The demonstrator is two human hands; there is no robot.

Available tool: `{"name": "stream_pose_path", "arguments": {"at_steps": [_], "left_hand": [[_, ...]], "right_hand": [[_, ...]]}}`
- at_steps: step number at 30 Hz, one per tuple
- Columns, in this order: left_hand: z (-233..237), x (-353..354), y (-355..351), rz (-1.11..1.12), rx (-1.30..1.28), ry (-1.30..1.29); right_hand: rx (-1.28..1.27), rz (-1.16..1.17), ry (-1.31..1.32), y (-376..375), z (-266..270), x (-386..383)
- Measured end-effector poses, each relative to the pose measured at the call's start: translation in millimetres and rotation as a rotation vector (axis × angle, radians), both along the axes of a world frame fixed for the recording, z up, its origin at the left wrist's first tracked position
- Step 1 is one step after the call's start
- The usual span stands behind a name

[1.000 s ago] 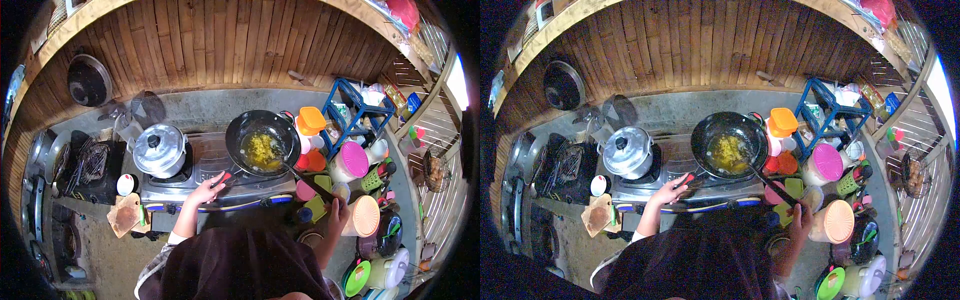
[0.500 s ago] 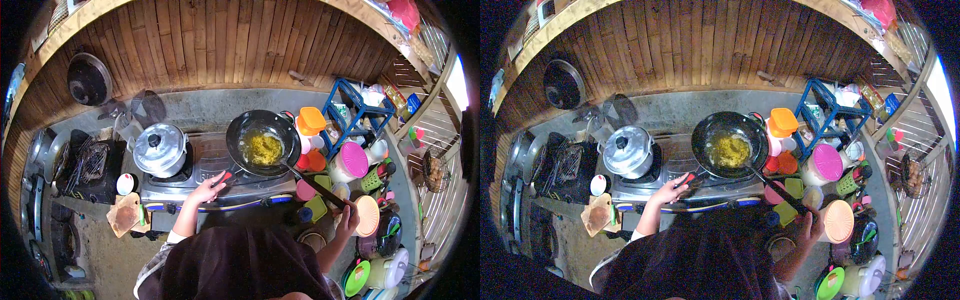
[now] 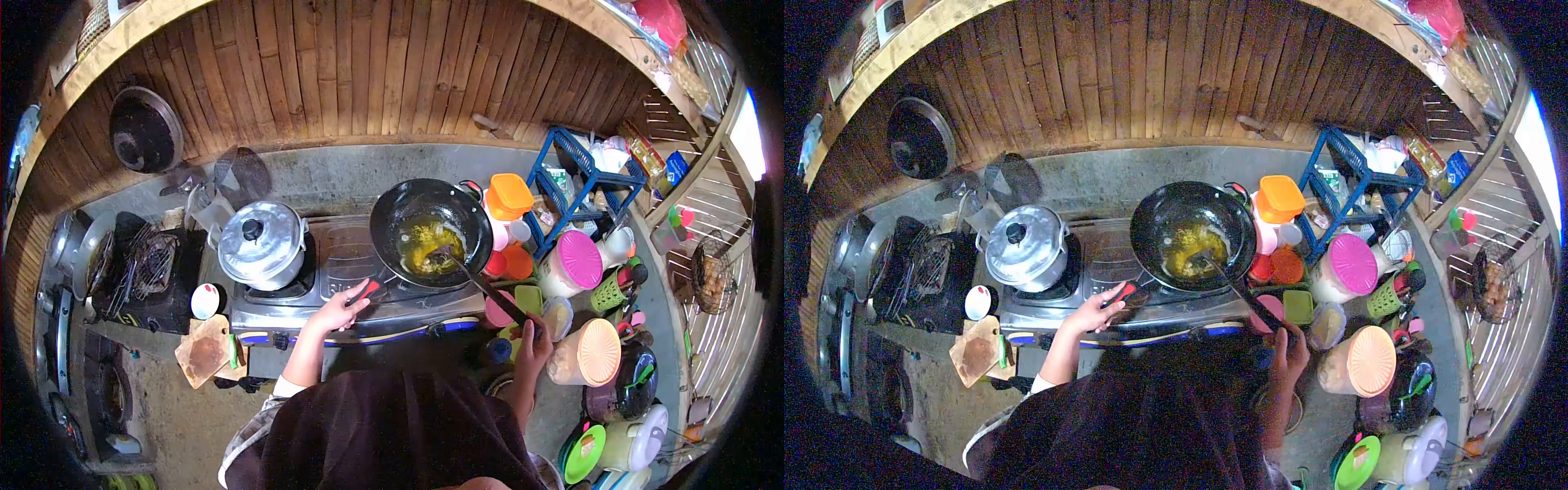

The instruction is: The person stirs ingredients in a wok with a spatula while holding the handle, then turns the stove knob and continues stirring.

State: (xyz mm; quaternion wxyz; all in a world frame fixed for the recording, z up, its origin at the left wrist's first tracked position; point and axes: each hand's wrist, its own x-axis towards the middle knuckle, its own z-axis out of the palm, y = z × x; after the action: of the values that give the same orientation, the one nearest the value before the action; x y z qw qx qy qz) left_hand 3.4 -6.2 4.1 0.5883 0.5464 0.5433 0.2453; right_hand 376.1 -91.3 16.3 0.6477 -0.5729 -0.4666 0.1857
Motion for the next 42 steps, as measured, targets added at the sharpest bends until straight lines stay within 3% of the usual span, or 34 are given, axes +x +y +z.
{"name": "stream_pose_path", "arguments": {"at_steps": [4, 6, 11, 15, 21, 23, 27, 42], "left_hand": [[0.0, 0.9, -0.1, 0.0, 0.013, 0.027], [-0.5, 0.7, 0.1, -0.006, 0.022, 0.029], [-3.3, 0.1, 1.8, -0.012, 0.028, 0.027], [-0.6, 0.4, 0.8, -0.012, 0.017, 0.014], [-3.0, -0.3, 1.5, -0.014, 0.014, -0.002], [-3.4, 0.0, 1.6, -0.015, 0.008, 0.007], [-7.9, -0.7, 3.5, -0.013, 0.031, 0.031], [0.2, 1.0, 0.7, -0.012, 0.015, 0.021]], "right_hand": [[0.009, 0.036, -0.047, 15.1, -9.6, -10.3], [-0.038, 0.097, 0.204, 19.5, 13.1, -37.8], [-0.081, 0.225, 0.166, 43.1, -21.5, -40.5], [-0.008, 0.339, 0.135, 49.2, -9.1, -54.4], [-0.108, 0.388, 0.265, 58.0, -34.0, -45.0], [-0.011, 0.235, 0.189, 52.1, -19.7, -48.6], [-0.08, 0.21, 0.302, 43.3, -22.4, -27.5], [-0.121, -0.015, 0.099, -12.8, 37.4, 11.2]]}}
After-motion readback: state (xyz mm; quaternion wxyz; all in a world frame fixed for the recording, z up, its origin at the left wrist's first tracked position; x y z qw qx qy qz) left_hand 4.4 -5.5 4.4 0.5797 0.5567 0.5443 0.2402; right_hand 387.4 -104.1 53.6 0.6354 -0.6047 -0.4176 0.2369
